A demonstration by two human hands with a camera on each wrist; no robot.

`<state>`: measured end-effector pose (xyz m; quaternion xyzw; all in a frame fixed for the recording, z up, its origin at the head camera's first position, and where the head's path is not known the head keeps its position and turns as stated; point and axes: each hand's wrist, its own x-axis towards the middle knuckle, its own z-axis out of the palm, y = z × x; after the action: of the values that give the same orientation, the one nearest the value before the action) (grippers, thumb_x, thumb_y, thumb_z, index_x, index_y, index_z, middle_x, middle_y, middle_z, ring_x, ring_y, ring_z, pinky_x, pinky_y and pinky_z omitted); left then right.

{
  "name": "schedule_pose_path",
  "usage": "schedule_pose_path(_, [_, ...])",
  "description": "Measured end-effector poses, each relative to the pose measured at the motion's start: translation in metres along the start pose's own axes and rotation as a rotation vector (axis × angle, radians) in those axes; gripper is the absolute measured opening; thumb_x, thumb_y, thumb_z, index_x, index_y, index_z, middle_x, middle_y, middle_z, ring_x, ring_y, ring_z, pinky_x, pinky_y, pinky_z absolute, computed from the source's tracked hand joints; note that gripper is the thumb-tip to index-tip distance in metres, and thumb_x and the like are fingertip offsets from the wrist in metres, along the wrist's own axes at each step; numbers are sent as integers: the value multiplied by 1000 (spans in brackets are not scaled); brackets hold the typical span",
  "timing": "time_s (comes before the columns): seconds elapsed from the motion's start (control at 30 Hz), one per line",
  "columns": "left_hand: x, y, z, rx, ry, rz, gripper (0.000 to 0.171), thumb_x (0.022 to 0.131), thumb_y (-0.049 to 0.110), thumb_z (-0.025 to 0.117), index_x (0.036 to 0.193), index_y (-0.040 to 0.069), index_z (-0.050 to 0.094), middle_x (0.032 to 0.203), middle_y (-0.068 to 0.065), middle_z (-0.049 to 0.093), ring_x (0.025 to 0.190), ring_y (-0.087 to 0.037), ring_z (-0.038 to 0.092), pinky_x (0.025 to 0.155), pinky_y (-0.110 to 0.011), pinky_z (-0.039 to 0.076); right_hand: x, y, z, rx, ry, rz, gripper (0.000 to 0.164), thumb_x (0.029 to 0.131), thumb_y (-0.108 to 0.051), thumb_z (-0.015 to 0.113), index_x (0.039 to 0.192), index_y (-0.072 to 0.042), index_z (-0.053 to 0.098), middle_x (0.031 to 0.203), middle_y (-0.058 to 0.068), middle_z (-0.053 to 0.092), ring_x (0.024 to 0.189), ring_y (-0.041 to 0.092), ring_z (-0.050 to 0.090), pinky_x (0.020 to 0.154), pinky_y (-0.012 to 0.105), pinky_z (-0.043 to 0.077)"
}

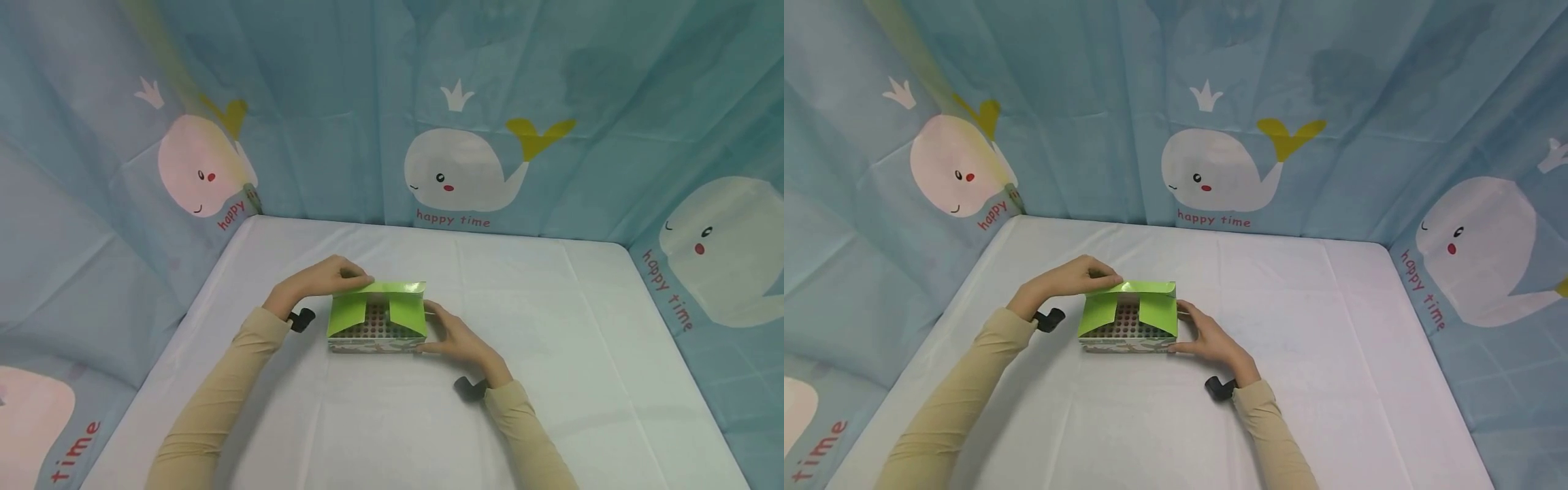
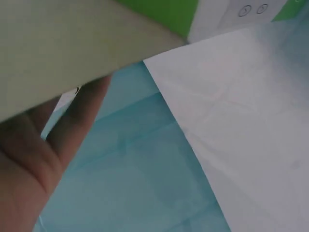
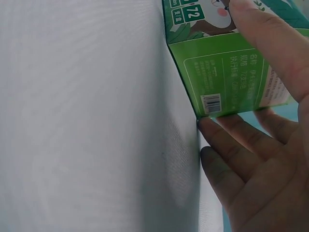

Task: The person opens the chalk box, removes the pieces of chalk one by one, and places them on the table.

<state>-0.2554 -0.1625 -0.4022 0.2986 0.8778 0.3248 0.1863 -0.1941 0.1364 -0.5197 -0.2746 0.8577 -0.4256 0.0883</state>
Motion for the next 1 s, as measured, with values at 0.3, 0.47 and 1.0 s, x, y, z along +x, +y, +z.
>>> schedule_pose_path(0.3, [9, -7, -3, 28, 172, 23, 46, 82, 53, 46, 62, 12, 52, 51, -1, 27, 47, -13, 23, 45, -26, 29, -1, 0, 1, 18, -15, 50, 91, 63, -46, 72, 136, -34, 19, 137, -9, 33, 126, 14, 32, 107, 42, 26])
schedule_pose_path(0.47, [17, -16, 1, 86, 306, 32, 42, 83, 51, 47, 60, 16, 54, 50, -2, 31, 46, -14, 26, 45, -26, 30, -1, -1, 1, 1, -13, 68, 92, 62, -47, 72, 136, -36, 18, 137, -10, 33, 125, 13, 33, 107, 42, 24])
schedule_pose_path(1.0, [42, -40, 14, 389, 646, 44, 51, 87, 44, 44, 45, 19, 33, 39, 4, 24, 39, -11, 20, 39, -23, 16, 0, -2, 1, -33, 12, 27, 93, 62, -45, 73, 137, -25, 22, 136, -4, 36, 125, 17, 33, 108, 40, 24])
